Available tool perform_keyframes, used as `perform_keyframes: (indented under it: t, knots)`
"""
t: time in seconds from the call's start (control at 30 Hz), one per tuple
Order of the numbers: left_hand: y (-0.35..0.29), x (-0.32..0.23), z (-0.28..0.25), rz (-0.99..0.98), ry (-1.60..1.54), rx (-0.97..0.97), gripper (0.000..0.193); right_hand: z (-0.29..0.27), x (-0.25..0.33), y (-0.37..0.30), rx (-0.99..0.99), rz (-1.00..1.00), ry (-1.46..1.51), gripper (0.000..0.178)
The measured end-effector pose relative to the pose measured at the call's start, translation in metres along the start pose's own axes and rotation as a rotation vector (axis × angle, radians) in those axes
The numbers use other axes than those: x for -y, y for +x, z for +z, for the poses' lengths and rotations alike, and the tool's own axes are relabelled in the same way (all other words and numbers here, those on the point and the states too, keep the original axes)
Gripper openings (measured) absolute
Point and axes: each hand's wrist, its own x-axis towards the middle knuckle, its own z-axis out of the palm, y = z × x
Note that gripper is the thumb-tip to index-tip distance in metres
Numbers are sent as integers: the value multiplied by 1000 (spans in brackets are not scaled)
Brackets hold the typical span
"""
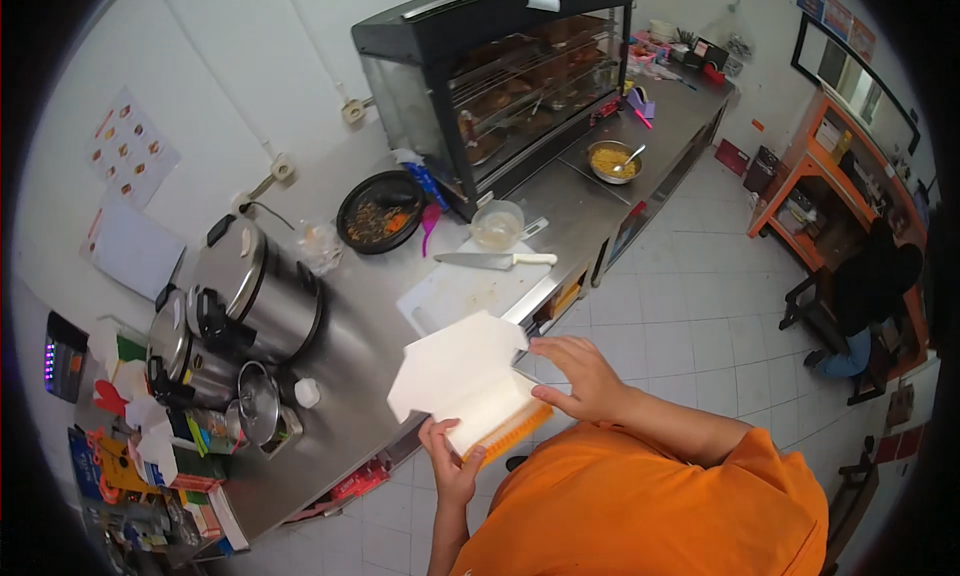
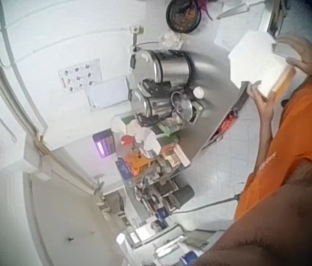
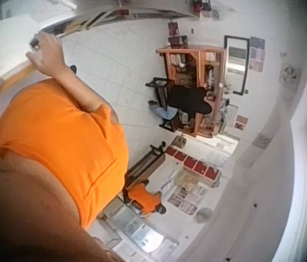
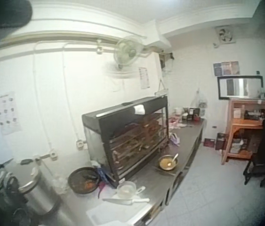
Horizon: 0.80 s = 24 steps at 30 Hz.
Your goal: The person strains noodles from a boiling pot into a bowl, stirs them, and packs the noodles along with fried chicken into a paper box. Afterwards, the person records entries in a notebook with a pen.
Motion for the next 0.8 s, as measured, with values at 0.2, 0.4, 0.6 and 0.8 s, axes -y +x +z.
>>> perform_keyframes:
  t: [0.2, 0.4, 0.6, 0.8]
  knots:
    - [61, -35, 105, 197, -123, 550, 53, -104, -57, 14, -57, -123, -263, 45]
    - [121, -96, 235, 494, 57, 761, 63, -179, -193, 6, 128, 222, 70, 30]
    - [158, -116, 333, 438, 127, 834, 87, -233, -268, -52, 489, 314, 599, 52]
    - [187, -116, 400, 159, 180, 915, 114, -260, -268, -54, 345, 222, -17, 33]
